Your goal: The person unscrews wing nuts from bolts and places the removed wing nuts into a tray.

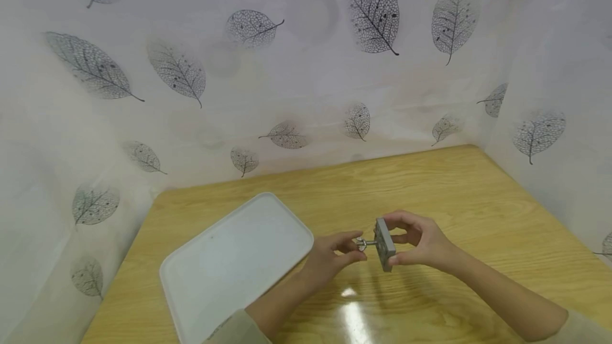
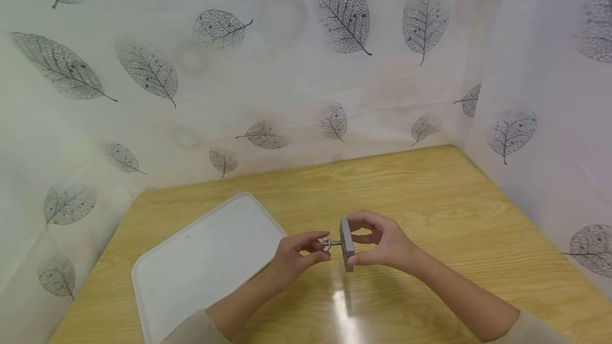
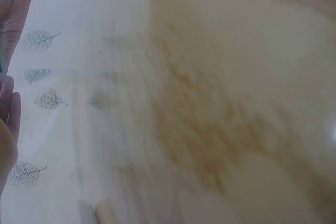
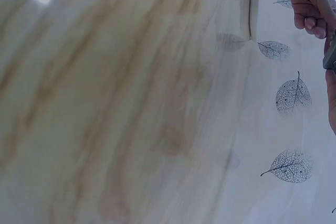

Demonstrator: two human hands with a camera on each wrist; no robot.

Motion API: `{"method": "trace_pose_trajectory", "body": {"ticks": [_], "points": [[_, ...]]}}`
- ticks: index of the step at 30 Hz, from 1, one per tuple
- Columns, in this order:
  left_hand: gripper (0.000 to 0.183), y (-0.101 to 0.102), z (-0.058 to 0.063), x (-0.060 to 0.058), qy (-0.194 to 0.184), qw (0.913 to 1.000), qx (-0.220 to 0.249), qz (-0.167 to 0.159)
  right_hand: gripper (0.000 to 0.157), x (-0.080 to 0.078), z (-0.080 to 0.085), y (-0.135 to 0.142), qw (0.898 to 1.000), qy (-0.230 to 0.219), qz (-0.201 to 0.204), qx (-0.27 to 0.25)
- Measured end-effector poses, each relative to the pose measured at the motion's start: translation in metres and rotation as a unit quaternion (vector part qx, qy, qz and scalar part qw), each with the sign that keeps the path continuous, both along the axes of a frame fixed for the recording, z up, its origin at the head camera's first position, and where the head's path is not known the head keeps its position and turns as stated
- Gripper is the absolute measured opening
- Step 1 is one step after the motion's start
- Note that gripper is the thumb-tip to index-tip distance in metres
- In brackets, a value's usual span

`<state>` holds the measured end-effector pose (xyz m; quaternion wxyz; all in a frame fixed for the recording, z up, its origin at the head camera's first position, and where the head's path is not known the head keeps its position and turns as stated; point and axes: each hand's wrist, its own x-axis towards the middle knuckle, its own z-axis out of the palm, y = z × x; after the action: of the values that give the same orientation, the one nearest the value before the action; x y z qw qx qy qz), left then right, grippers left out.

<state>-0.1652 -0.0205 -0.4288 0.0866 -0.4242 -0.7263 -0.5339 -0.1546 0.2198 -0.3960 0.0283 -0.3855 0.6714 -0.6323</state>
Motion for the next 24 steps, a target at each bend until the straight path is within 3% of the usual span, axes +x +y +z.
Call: {"method": "trace_pose_trajectory", "body": {"ticks": [4, 8, 15, 24], "points": [[0.067, -0.0009, -0.0005, -0.0025, 0.088, 0.9961, 0.002, 0.009, 0.058, -0.0008, 0.0000, -0.0003, 1.000, 0.006, 0.006, -0.003], [0.066, -0.0011, -0.0002, -0.0050, 0.166, 0.9860, 0.000, 0.018, 0.059, -0.0003, 0.0004, -0.0002, 1.000, -0.001, 0.002, 0.001], [0.050, 0.0009, -0.0007, -0.0071, 0.151, 0.9880, 0.028, 0.018, 0.060, -0.0004, 0.0006, -0.0006, 1.000, 0.001, 0.003, 0.000], [0.052, -0.0003, 0.0003, -0.0080, 0.165, 0.9861, 0.009, 0.019, 0.060, -0.0014, 0.0007, -0.0006, 1.000, -0.001, -0.004, 0.005]]}}
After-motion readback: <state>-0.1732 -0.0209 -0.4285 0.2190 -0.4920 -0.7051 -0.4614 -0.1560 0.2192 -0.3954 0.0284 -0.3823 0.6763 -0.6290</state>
